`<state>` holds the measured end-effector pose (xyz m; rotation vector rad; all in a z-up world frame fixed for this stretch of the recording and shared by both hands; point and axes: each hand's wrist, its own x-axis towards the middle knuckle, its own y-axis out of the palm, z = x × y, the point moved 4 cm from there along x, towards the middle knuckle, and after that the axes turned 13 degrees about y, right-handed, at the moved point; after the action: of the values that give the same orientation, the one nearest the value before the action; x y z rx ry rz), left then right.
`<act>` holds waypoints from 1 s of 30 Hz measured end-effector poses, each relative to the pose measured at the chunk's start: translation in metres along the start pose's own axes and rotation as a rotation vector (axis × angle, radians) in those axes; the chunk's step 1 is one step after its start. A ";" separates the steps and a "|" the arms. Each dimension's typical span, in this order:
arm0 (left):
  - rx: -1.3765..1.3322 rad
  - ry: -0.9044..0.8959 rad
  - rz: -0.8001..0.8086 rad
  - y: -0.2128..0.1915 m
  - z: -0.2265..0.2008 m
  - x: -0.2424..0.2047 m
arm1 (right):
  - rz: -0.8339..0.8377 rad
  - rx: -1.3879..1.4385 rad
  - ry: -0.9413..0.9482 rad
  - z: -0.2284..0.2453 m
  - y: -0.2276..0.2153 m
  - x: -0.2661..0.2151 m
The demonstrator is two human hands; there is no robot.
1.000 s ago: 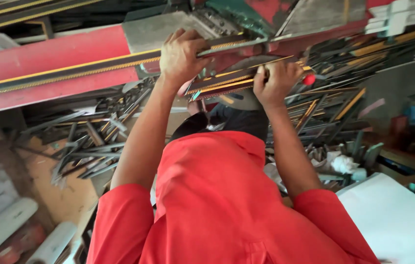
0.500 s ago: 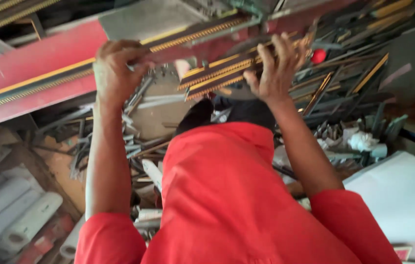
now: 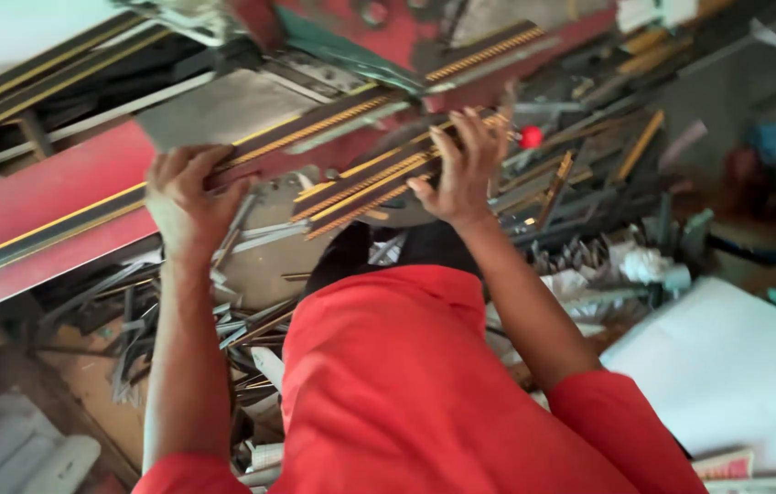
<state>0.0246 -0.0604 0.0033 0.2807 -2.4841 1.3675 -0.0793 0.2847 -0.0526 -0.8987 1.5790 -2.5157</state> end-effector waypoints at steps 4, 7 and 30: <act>-0.091 0.054 0.057 0.029 -0.019 0.033 | 0.019 0.042 0.037 -0.001 -0.005 0.000; -0.228 0.142 0.071 0.048 -0.031 0.058 | -0.008 0.106 0.114 -0.003 -0.010 0.003; -0.280 0.163 0.104 0.056 -0.028 0.066 | 0.249 -0.078 0.527 -0.209 0.064 -0.089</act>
<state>-0.0501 -0.0088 -0.0040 -0.0211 -2.5390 1.0142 -0.1244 0.4531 -0.2120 -0.0161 1.7834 -2.6473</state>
